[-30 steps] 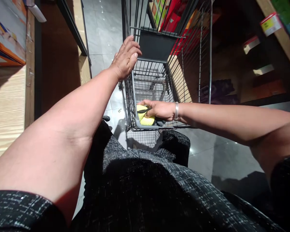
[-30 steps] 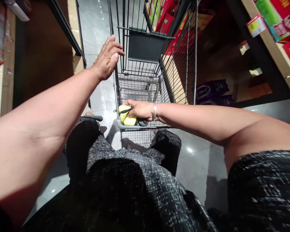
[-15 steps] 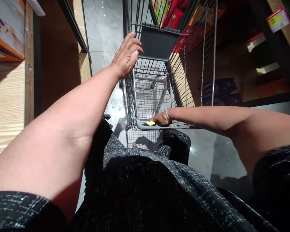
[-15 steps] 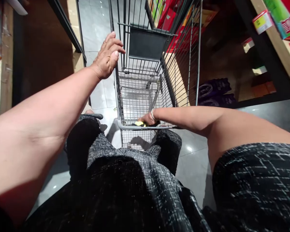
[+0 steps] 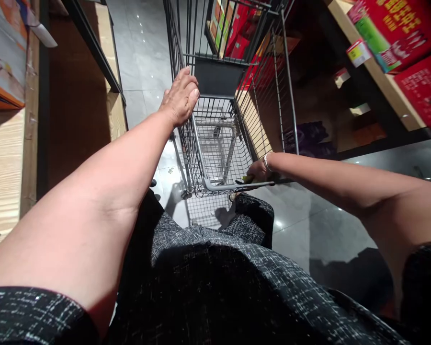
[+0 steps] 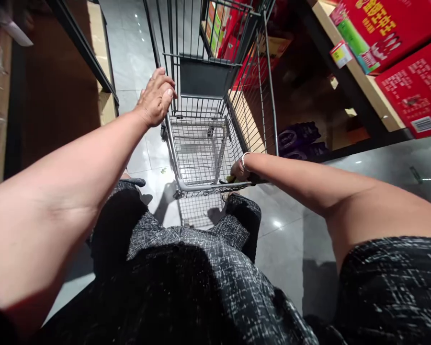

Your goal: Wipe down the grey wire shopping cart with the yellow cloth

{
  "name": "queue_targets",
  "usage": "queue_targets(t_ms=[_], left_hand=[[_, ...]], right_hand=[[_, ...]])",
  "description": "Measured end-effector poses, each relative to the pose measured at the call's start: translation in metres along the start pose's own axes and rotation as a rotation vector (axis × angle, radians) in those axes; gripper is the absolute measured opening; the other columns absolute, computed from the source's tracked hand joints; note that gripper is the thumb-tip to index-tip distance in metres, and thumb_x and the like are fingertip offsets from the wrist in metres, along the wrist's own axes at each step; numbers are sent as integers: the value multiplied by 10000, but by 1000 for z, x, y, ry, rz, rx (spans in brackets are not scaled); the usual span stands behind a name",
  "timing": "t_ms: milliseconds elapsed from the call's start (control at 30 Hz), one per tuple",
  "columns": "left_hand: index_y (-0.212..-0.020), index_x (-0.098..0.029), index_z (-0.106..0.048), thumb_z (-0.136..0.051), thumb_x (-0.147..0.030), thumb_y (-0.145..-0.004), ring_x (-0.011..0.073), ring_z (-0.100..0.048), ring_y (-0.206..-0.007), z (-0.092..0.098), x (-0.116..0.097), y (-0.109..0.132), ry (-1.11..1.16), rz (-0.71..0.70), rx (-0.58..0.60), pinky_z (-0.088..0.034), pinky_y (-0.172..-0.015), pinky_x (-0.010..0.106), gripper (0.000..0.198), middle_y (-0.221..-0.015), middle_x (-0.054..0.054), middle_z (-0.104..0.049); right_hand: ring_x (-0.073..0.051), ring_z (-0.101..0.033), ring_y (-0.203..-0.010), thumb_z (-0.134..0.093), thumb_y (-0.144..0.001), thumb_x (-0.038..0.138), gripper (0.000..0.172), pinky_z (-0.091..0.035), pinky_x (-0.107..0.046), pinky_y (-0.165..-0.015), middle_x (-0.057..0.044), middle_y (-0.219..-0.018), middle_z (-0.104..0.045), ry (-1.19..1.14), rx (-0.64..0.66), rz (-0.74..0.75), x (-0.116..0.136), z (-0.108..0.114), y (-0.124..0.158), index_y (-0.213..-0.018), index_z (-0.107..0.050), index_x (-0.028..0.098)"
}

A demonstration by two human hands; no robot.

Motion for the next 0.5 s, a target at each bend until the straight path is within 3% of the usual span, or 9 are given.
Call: queue_targets(t_ms=[133,267,367,500], left_hand=[[-1248,-414,-586,-340,-497,-999,178,-111,-1574,5,-5,2,5,58,19,-292,-1219,575,359,-1497,-31,-489],[-1308,-334,-566,-303,-435,-1036,206,-109,-1583,9,-9,5,-66,73,59,-285,-1212,581,391,-1559,15,-425],[-1355,-283,-523,-254,-415,-1070,205,-104,-1580,10,-11,8,-117,69,74,-278,-1209,585,414,-1588,28,-390],[-1336,-263,-553,-245,-384,-1065,208,-124,-1580,9,-12,10,-142,65,64,-279,-1218,556,428,-1581,45,-407]], right_hand=[[-150,-575,-694,-699,-634,-24,319,-473,-315,-712,12,-725,-648,-61,85,339,66,13,25,-908,-723,137],[-139,-591,-688,-722,-698,101,388,-507,-288,-677,-23,-850,-694,-285,-60,645,118,37,55,-1080,-695,165],[-160,-622,-760,-685,-744,128,549,-544,-299,-707,-47,-989,-715,-422,-242,708,120,44,75,-1285,-614,196],[-189,-650,-930,-565,-822,125,658,-575,-359,-845,-60,-1199,-682,-601,-525,794,102,31,107,-1460,-481,264]])
Point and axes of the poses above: each hand's wrist, its own y-axis away from the middle knuckle, its own z-axis out of the back of the hand, x = y × z, the point moved 6 cm from there along -y, towards the middle knuckle
